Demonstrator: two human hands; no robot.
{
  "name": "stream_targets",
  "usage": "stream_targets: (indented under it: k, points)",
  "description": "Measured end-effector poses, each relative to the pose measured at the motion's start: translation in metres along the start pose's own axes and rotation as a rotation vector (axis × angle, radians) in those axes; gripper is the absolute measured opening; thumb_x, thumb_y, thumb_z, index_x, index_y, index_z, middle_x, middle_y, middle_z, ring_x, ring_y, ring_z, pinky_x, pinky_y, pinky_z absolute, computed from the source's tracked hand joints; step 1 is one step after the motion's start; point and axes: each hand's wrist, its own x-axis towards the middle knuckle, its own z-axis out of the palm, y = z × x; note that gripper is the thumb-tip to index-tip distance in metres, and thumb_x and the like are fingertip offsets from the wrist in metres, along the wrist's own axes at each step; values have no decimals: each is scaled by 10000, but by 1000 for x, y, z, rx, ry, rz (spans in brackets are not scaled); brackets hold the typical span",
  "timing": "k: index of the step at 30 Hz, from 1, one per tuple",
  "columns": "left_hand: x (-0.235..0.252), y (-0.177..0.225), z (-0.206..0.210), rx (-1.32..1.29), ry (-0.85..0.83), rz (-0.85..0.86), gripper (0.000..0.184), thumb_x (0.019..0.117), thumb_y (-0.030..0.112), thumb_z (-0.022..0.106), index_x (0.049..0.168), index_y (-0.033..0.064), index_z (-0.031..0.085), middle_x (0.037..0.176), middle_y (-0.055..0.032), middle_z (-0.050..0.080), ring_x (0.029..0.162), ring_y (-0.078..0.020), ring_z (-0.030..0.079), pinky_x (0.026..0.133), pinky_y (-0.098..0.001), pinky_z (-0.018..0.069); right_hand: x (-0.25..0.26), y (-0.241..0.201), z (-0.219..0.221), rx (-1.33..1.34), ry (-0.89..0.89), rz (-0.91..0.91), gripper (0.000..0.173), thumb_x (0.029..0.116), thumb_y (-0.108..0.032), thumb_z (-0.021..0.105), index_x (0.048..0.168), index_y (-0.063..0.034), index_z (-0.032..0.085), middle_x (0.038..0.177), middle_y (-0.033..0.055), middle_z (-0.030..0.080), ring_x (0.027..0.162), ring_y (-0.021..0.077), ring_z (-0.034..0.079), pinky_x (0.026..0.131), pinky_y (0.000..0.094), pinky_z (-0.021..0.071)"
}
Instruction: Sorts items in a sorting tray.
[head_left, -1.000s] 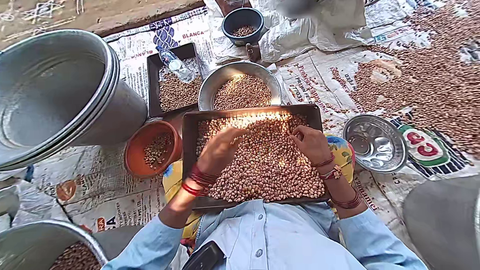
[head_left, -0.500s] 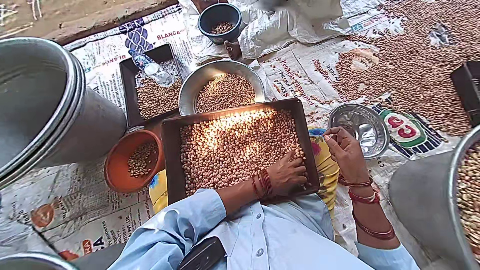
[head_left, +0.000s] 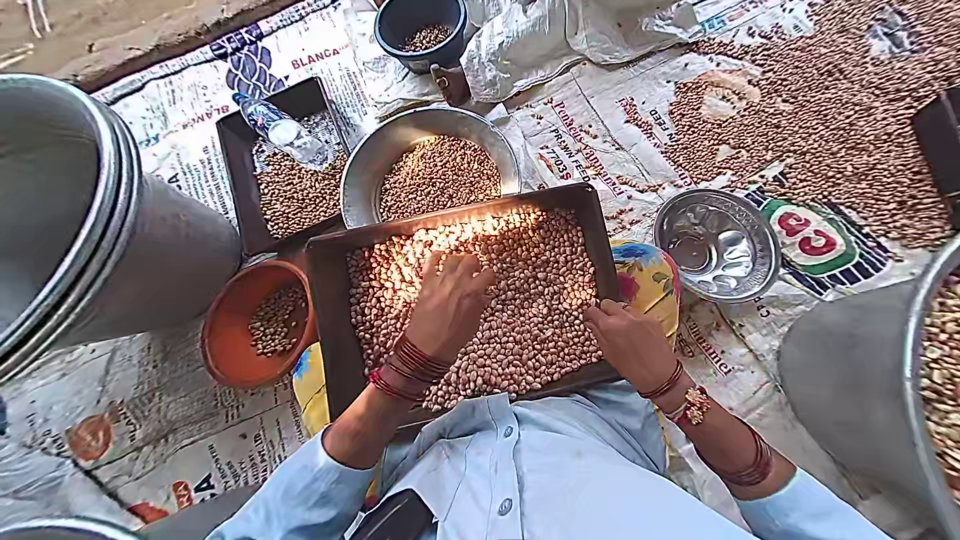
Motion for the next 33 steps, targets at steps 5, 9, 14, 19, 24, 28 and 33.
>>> stream_targets:
  k: [5, 9, 14, 19, 24, 28, 33]
  points:
    - [20, 47, 54, -203, 112, 156, 177, 986, 108, 589, 967, 71, 760, 938, -145, 704, 939, -350, 686, 844, -514, 540, 4, -7, 16, -110, 31, 3, 119, 905, -97, 690, 905, 7, 749, 822, 204, 698, 721, 392, 718, 528, 483, 551]
    - [33, 60, 73, -110, 37, 177, 189, 1002, 141, 596, 1030, 66, 768, 1021, -162, 703, 1010, -361, 675, 878, -501, 538, 3, -9, 15, -119, 16, 13, 91, 880, -47, 703, 928, 10, 755, 835, 206, 704, 743, 391, 721, 553, 486, 560]
    - [39, 58, 81, -94, 16, 201, 195, 987, 91, 565, 1016, 47, 752, 1013, -183, 690, 1004, -382, 663, 863, -501, 524, 3, -11, 14, -140, -45, 27, 125, 892, -29, 673, 972, 40, 738, 867, 226, 700, 769, 403, 719, 586, 491, 558]
    - [40, 44, 58, -574, -81, -32, 206, 985, 152, 632, 1055, -6, 744, 995, -160, 723, 911, -262, 707, 856, -419, 574, 3, -11, 12, -142, -120, 27, 166, 888, -52, 643, 983, 69, 705, 895, 240, 698, 798, 412, 716, 618, 503, 550]
    - [59, 49, 45, -754, -43, -118, 180, 923, 50, 601, 1062, 1, 705, 836, -117, 646, 674, -196, 569, 644, -381, 498, 13, 17, -23, 476, -195, 131, 219, 914, -254, 641, 1010, -75, 721, 780, 58, 641, 655, 201, 588, 590, 412, 466]
    - [75, 73, 58, -586, -75, 20, 211, 1005, 121, 619, 1148, -2, 715, 1104, -193, 721, 988, -341, 716, 890, -529, 570, 16, 52, -31, 1366, -69, 379, 176, 959, -139, 405, 924, -168, 575, 787, -95, 589, 648, -7, 567, 586, 157, 490]
    - [82, 88, 74, -398, -91, 52, 239, 1006, 158, 636, 1156, -14, 707, 1105, -221, 698, 916, -377, 728, 770, -523, 596, 10, 44, -35, 633, -18, 329, 175, 996, -232, 593, 1005, -96, 704, 765, -40, 577, 616, 40, 464, 584, 230, 390]
